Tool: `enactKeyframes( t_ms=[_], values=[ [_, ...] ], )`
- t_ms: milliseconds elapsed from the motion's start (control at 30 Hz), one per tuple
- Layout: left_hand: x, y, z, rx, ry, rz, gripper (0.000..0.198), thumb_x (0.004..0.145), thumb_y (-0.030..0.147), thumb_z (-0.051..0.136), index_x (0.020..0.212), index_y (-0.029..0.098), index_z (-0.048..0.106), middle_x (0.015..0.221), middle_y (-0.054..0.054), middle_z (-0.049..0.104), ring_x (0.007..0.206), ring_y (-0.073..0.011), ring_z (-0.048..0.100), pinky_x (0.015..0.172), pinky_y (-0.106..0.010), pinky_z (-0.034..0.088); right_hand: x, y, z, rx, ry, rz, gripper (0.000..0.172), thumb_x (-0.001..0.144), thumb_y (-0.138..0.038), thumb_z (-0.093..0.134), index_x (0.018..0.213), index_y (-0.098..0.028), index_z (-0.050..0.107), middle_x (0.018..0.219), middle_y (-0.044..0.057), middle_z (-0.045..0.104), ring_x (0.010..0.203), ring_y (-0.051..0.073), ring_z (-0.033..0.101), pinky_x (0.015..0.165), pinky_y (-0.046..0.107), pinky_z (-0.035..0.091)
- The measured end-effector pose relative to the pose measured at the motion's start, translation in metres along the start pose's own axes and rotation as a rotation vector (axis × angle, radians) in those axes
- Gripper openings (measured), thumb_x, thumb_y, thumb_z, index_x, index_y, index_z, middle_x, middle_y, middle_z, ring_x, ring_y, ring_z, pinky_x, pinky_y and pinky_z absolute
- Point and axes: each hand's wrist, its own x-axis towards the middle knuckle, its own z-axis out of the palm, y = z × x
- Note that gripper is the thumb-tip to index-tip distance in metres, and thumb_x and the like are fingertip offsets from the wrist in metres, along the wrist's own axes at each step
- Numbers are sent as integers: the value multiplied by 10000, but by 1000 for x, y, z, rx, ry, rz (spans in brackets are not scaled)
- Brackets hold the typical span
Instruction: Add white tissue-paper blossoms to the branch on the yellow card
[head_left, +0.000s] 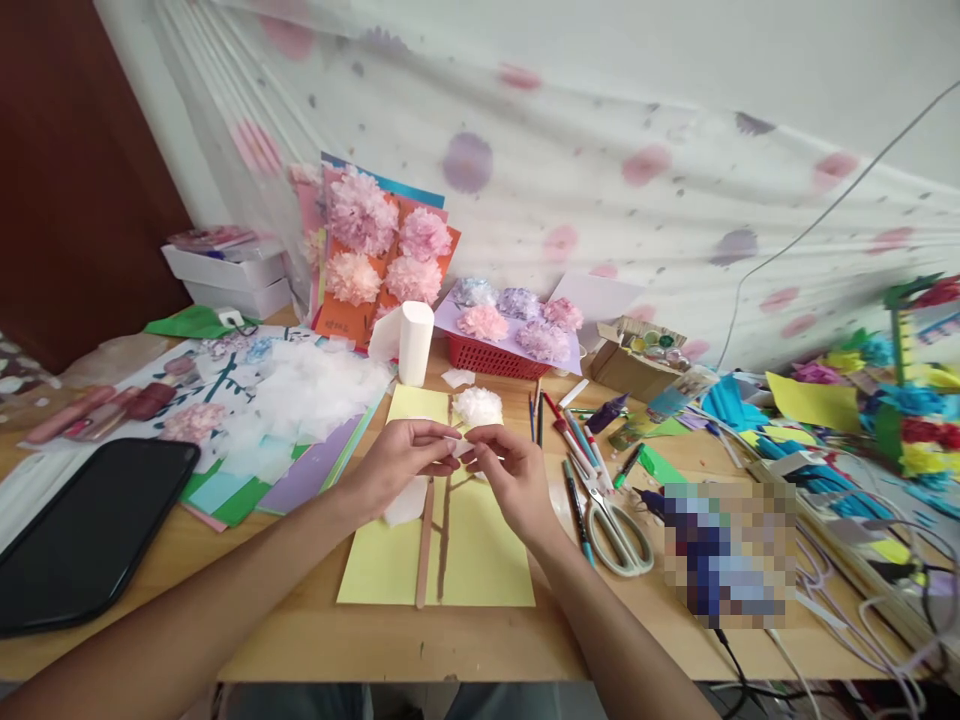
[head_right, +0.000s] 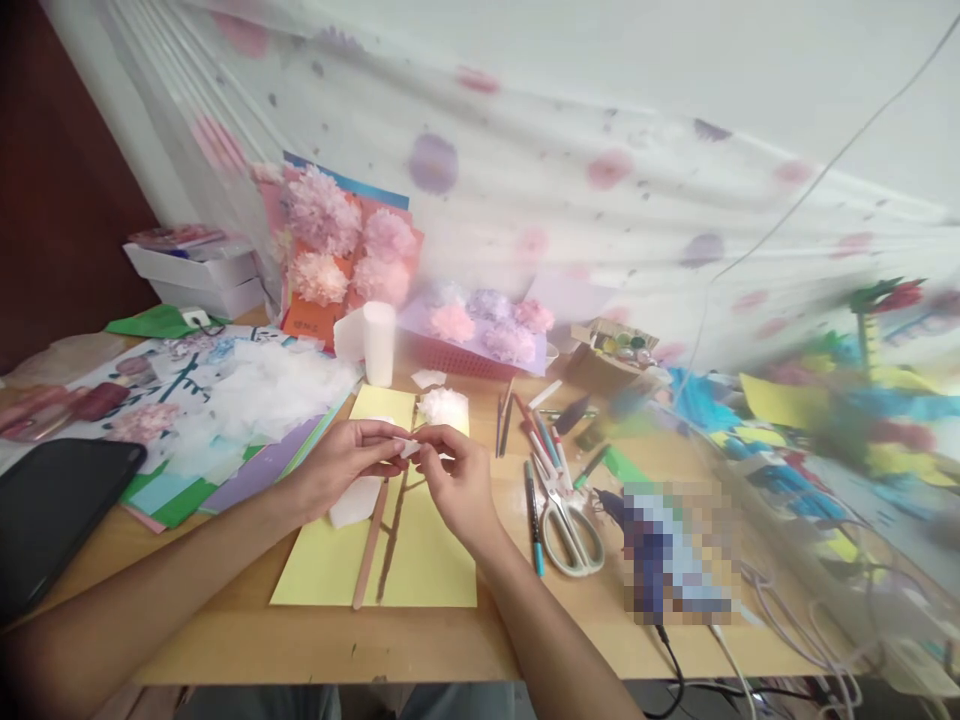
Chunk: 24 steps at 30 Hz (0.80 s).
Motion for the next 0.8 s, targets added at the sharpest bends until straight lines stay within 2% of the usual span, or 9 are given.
enactKeyframes(
  t_ms=[100, 200, 267, 367, 500, 667, 800],
  values=[
    [-1, 1, -1, 222, -18, 109, 364, 815, 379, 715, 1081, 185, 557, 807, -40, 740, 761, -192, 694, 765, -338, 538, 4, -2, -1, -26, 4, 95, 201, 828, -355, 688, 954, -199, 706, 807, 29, 711, 727, 166, 670, 637, 279, 557],
    [-5, 3, -2, 506, -33, 232, 296, 873, 296, 620, 1109, 237, 451, 756, 7, 713, 733, -184, 663, 741, -318, 480, 6, -4, -2, -32, -57, 187, 208, 762, -378, 739, 820, -179, 723, 768, 32, 704, 682, 148, 635, 601, 264, 539],
    [-7, 5, -2, 612, -66, 273, 271, 894, 260, 570, 1116, 250, 416, 760, 18, 699, 738, -181, 652, 747, -310, 453, 6, -5, -3, 17, -115, 246, 217, 731, -384, 761, 772, -174, 724, 717, 17, 689, 643, 132, 620, 596, 259, 540],
    [-7, 6, -2, 653, -112, 287, 260, 909, 260, 538, 1121, 255, 390, 736, 36, 660, 724, -179, 634, 741, -302, 431, 5, -8, -2, 73, -157, 310, 245, 705, -395, 791, 762, -168, 719, 696, 7, 686, 622, 120, 628, 587, 244, 540],
    [-7, 6, -2, 659, -133, 317, 229, 924, 291, 527, 1105, 252, 392, 688, 59, 605, 667, -165, 581, 707, -285, 405, 4, -12, 0, 87, -146, 357, 300, 676, -418, 831, 784, -167, 707, 710, 3, 690, 633, 118, 643, 591, 238, 548],
    [-8, 5, -3, 694, -160, 373, 217, 930, 240, 489, 1131, 238, 410, 676, 65, 542, 642, -153, 527, 675, -273, 388, 4, -8, -1, 108, -151, 395, 327, 637, -418, 860, 734, -157, 688, 677, -15, 666, 605, 105, 633, 611, 245, 554],
    [-10, 7, -1, 610, -131, 325, 245, 930, 280, 520, 1156, 216, 449, 746, 31, 609, 705, -158, 580, 712, -281, 429, 5, -7, -1, 175, -114, 378, 316, 638, -417, 857, 732, -165, 690, 676, -20, 661, 605, 101, 621, 622, 253, 565]
  ],
)
